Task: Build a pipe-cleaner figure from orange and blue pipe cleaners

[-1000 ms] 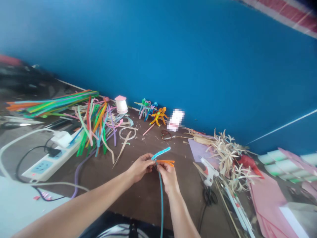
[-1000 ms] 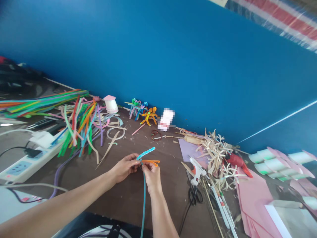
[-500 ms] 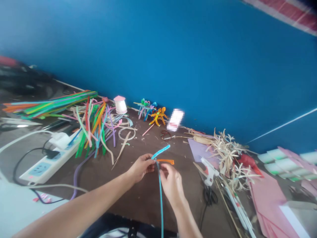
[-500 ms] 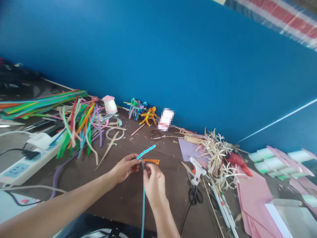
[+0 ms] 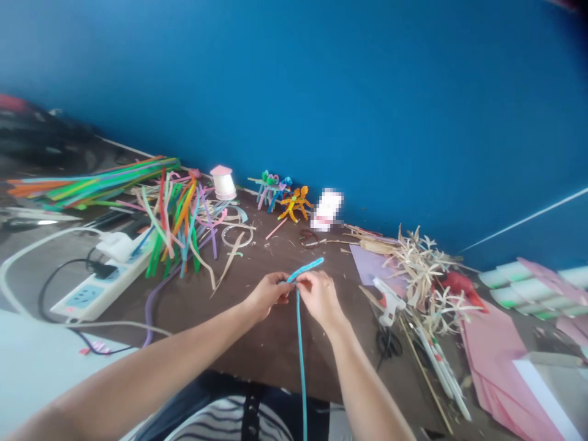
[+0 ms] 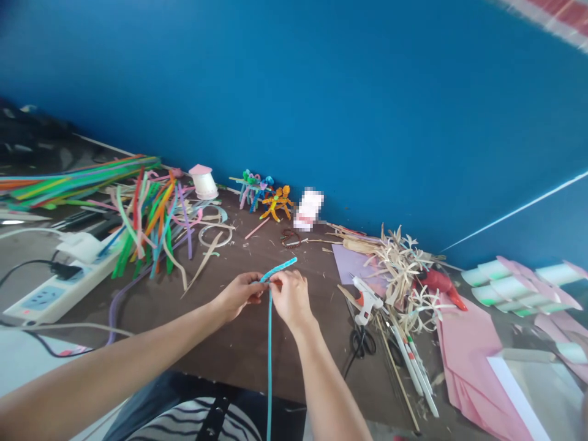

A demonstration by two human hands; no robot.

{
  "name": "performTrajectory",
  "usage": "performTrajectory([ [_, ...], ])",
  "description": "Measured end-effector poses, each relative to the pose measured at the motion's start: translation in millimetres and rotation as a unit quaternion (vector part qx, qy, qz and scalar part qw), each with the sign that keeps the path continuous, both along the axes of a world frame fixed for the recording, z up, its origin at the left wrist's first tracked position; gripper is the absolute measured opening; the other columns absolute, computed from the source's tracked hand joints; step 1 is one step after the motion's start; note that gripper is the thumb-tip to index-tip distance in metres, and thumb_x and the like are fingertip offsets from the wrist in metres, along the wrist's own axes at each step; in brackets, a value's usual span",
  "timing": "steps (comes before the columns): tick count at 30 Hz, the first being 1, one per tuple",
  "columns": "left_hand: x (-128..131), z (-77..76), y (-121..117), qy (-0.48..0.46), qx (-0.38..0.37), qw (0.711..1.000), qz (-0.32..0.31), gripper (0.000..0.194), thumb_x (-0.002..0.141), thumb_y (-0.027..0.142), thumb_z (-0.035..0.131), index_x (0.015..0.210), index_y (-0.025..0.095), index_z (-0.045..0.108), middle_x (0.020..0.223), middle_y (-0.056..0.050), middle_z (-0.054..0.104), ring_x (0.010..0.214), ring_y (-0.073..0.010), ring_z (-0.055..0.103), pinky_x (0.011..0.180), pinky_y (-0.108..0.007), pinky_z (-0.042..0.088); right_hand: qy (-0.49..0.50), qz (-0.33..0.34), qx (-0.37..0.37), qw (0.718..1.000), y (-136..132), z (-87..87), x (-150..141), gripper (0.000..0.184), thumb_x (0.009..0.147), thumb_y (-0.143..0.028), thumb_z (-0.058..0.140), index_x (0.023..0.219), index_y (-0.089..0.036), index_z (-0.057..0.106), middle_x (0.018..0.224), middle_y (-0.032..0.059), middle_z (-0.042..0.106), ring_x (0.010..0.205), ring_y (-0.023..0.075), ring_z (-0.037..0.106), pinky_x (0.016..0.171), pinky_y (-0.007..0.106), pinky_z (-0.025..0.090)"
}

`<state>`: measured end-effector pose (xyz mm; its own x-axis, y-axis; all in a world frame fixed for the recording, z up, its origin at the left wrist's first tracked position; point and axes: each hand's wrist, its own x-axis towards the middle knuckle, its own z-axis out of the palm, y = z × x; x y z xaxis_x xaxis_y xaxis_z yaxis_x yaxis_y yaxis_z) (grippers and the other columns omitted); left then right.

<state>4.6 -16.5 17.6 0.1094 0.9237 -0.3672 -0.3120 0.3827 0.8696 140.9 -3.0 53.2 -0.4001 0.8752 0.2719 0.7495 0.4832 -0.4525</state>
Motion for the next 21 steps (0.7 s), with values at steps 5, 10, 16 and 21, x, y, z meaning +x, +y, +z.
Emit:
performTrajectory([
  [5,-1.3,-1.6,0.2,0.009,0.002,1.0,-0.012,0.02,0.057,0.025,0.066,0.067,0.013,0.054,0.048,0.006,0.045,0.043,-0.0049,0.042,0.045,-0.018,0.036,0.037,-0.001,-0.059,0.998,1.7,3.0,0.6,0.015,0.07,-0.011,0.055,0.074,-0.023,0.063,0.074,-0.0001,0.066,0.074,0.017,0.057,0.07,0.027,0.04],
  [10,-4.6,-2.3,0.2,-0.005,0.002,0.999,-0.033,0.022,0.056,0.028,0.067,0.061,0.012,0.054,0.046,0.005,0.045,0.044,-0.0053,0.041,0.045,-0.019,0.034,0.072,0.008,-0.105,0.992,4.8,-0.9,0.3,0.015,0.069,-0.011,0.053,0.073,-0.022,0.063,0.072,-0.001,0.066,0.07,0.0152,0.058,0.068,0.025,0.041],
  [16,-6.9,-4.8,1.2,-0.023,0.011,0.999,-0.044,0.025,0.055,0.03,0.069,0.06,0.012,0.053,0.046,0.005,0.045,0.043,-0.0049,0.039,0.044,-0.019,0.03,0.093,0.032,-0.115,0.989,6.9,-6.0,1.8,0.014,0.071,-0.012,0.052,0.074,-0.022,0.062,0.07,-0.0022,0.065,0.066,0.0144,0.058,0.065,0.024,0.041],
  [21,-6.9,-4.1,2.8,-0.039,-0.005,0.999,-0.037,0.023,0.054,0.027,0.069,0.055,0.012,0.052,0.043,0.005,0.045,0.04,-0.0045,0.038,0.043,-0.019,0.029,0.053,0.049,-0.068,0.995,6.6,-3.5,1.4,0.015,0.073,-0.011,0.052,0.073,-0.022,0.061,0.073,-0.0019,0.065,0.071,0.015,0.057,0.068,0.024,0.04],
])
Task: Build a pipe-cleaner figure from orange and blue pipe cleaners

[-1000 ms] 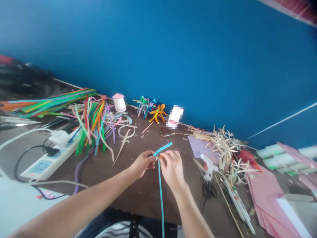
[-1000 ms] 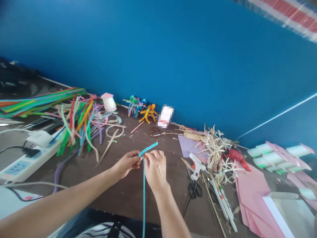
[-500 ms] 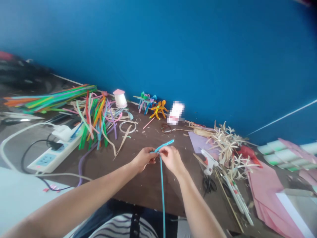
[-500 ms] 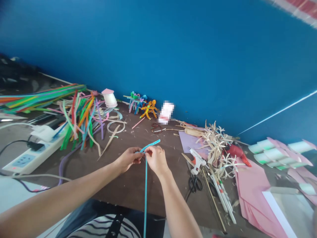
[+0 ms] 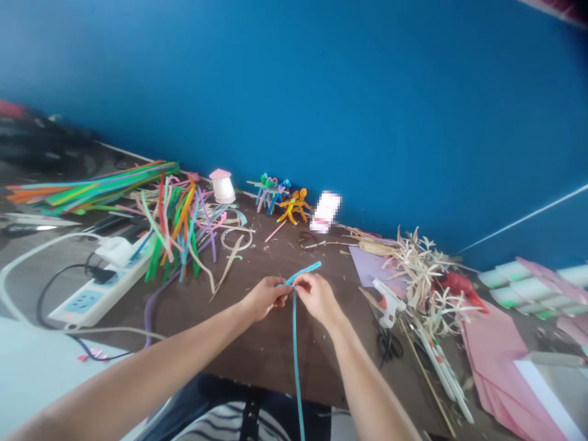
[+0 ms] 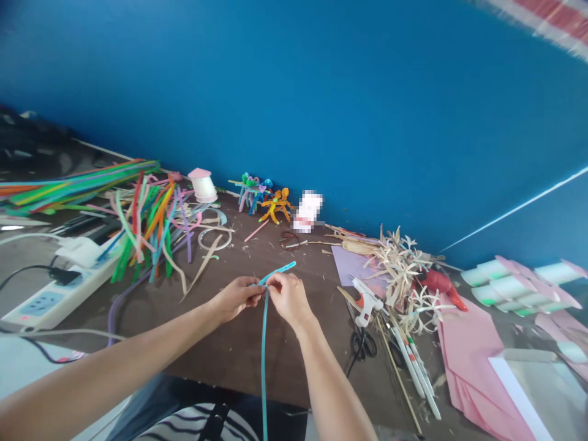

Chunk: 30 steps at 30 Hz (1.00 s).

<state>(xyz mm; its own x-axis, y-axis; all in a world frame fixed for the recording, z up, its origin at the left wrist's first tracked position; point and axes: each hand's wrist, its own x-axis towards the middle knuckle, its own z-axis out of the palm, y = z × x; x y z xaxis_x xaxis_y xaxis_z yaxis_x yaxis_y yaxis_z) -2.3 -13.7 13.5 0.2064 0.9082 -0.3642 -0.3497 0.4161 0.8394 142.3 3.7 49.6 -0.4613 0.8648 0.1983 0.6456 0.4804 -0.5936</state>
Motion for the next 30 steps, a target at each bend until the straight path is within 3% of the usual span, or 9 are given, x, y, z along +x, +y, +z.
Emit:
performTrajectory([
  [7,-4,4.7,6,-0.032,-0.046,0.998,-0.014,0.02,0.052,0.021,0.07,0.052,0.011,0.053,0.042,0.004,0.045,0.04,-0.0038,0.038,0.041,-0.017,0.029,-0.098,0.069,0.116,0.986,-2,9.9,1,0.016,0.077,-0.01,0.051,0.082,-0.022,0.06,0.081,0.0015,0.063,0.082,0.0166,0.053,0.072,0.026,0.036],
  [19,-12,8.9,15,-0.089,-0.124,0.987,-0.043,0.017,0.061,0.006,0.063,0.051,0.01,0.051,0.046,0.001,0.049,0.04,-0.003,0.042,0.04,-0.014,0.035,-0.119,0.164,0.212,0.956,6,3.8,4,0.02,0.084,-0.011,0.042,0.085,-0.02,0.061,0.079,0.0043,0.062,0.083,0.0157,0.052,0.072,0.026,0.038],
  [24,-16,8.3,17,-0.101,-0.142,0.983,-0.052,0.016,0.065,0.004,0.06,0.053,0.01,0.051,0.048,0.0,0.05,0.042,-0.0034,0.044,0.041,-0.014,0.037,-0.136,0.2,0.227,0.944,9,6.3,7,0.021,0.086,-0.013,0.041,0.082,-0.02,0.06,0.076,0.0044,0.059,0.081,0.016,0.05,0.072,0.027,0.038],
  [30,-19,12.5,16,-0.103,-0.169,0.978,-0.059,0.009,0.069,0.009,0.059,0.06,0.01,0.055,0.051,0.0,0.053,0.043,-0.0049,0.045,0.04,-0.014,0.037,-0.175,0.19,0.24,0.936,8,6.6,10,0.021,0.087,-0.016,0.039,0.087,-0.019,0.059,0.079,0.005,0.058,0.083,0.0171,0.048,0.073,0.03,0.036],
])
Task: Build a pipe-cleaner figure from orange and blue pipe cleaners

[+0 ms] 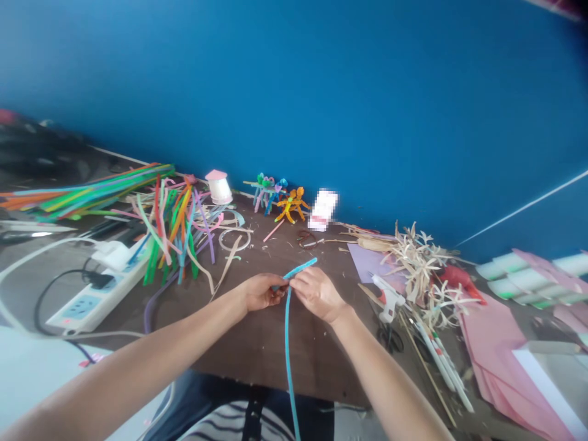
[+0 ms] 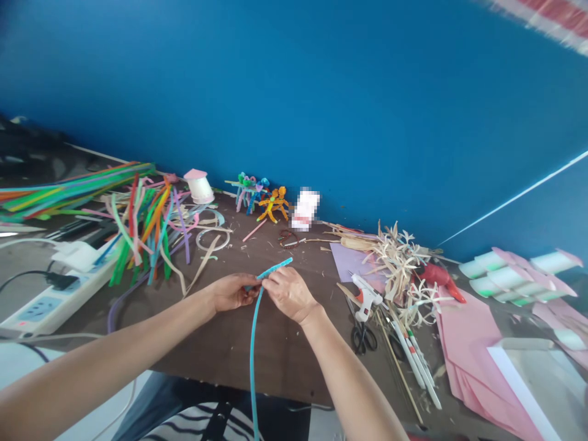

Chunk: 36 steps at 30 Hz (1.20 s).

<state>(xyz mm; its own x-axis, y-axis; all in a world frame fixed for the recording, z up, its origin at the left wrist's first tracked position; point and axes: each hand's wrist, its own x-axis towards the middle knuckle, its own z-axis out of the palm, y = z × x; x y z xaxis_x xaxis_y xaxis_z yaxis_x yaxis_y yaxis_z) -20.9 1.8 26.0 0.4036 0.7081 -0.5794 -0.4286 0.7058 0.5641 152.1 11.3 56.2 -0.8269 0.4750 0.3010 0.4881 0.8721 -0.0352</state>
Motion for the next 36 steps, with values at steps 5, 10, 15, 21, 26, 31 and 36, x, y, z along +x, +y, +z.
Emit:
performTrajectory([
  [5,1,3.3,1,0.02,-0.028,0.999,0.005,0.008,0.067,0.014,0.063,0.063,0.011,0.057,0.051,0.0,0.053,0.042,-0.0057,0.045,0.039,-0.015,0.038,-0.008,-0.017,0.034,0.999,-4,-1.9,1,0.014,0.086,-0.021,0.044,0.086,-0.019,0.058,0.083,0.0051,0.057,0.084,0.0182,0.046,0.073,0.031,0.032],
  [10,2,7.3,2,0.033,-0.035,0.999,0.004,0.009,0.068,0.016,0.063,0.063,0.012,0.056,0.05,0.002,0.053,0.042,-0.0056,0.045,0.037,-0.014,0.037,0.002,-0.041,0.062,0.997,-7,-3.7,1,0.014,0.085,-0.022,0.045,0.081,-0.018,0.057,0.08,0.0043,0.056,0.08,0.0174,0.045,0.072,0.032,0.03],
  [15,3,8.4,2,0.038,-0.025,0.999,-0.011,0.009,0.07,0.017,0.061,0.064,0.012,0.055,0.05,0.003,0.052,0.042,-0.0052,0.045,0.037,-0.014,0.038,0.035,-0.072,0.079,0.994,-12,-12.9,1,0.014,0.085,-0.019,0.044,0.082,-0.018,0.058,0.078,0.0036,0.057,0.078,0.0162,0.046,0.073,0.032,0.029],
  [21,2,7.2,5,0.035,-0.002,0.999,-0.036,0.006,0.072,0.009,0.056,0.066,0.01,0.057,0.059,-0.001,0.058,0.044,-0.0051,0.046,0.04,-0.015,0.041,0.058,-0.101,0.078,0.99,-16,-19.4,5,0.013,0.083,-0.02,0.048,0.088,-0.019,0.059,0.082,0.0042,0.058,0.081,0.0181,0.046,0.075,0.034,0.028],
  [26,1,5.7,6,0.03,0.025,0.998,-0.056,0.007,0.07,0.003,0.055,0.067,0.008,0.059,0.062,-0.003,0.059,0.046,-0.0055,0.047,0.043,-0.017,0.042,0.073,-0.117,0.075,0.988,-14,-22.1,4,0.013,0.081,-0.015,0.048,0.084,-0.019,0.059,0.081,0.0037,0.059,0.081,0.018,0.047,0.077,0.033,0.029],
  [31,2,5.1,5,0.053,0.04,0.997,-0.046,0.007,0.072,0.008,0.055,0.064,0.009,0.058,0.058,-0.001,0.057,0.047,-0.0054,0.046,0.045,-0.017,0.042,0.077,-0.115,0.074,0.988,-14,-24.2,0,0.011,0.081,-0.016,0.049,0.082,-0.019,0.059,0.081,0.0035,0.059,0.081,0.0179,0.047,0.076,0.033,0.029],
  [36,4,4.7,6,0.079,0.04,0.995,-0.048,0.018,0.072,0.03,0.06,0.069,0.012,0.057,0.056,0.0,0.056,0.043,-0.0064,0.044,0.041,-0.018,0.038,0.078,-0.11,0.076,0.988,-16,-22.8,-2,0.013,0.083,-0.017,0.046,0.079,-0.019,0.058,0.078,0.0035,0.059,0.079,0.0173,0.046,0.077,0.033,0.028],
])
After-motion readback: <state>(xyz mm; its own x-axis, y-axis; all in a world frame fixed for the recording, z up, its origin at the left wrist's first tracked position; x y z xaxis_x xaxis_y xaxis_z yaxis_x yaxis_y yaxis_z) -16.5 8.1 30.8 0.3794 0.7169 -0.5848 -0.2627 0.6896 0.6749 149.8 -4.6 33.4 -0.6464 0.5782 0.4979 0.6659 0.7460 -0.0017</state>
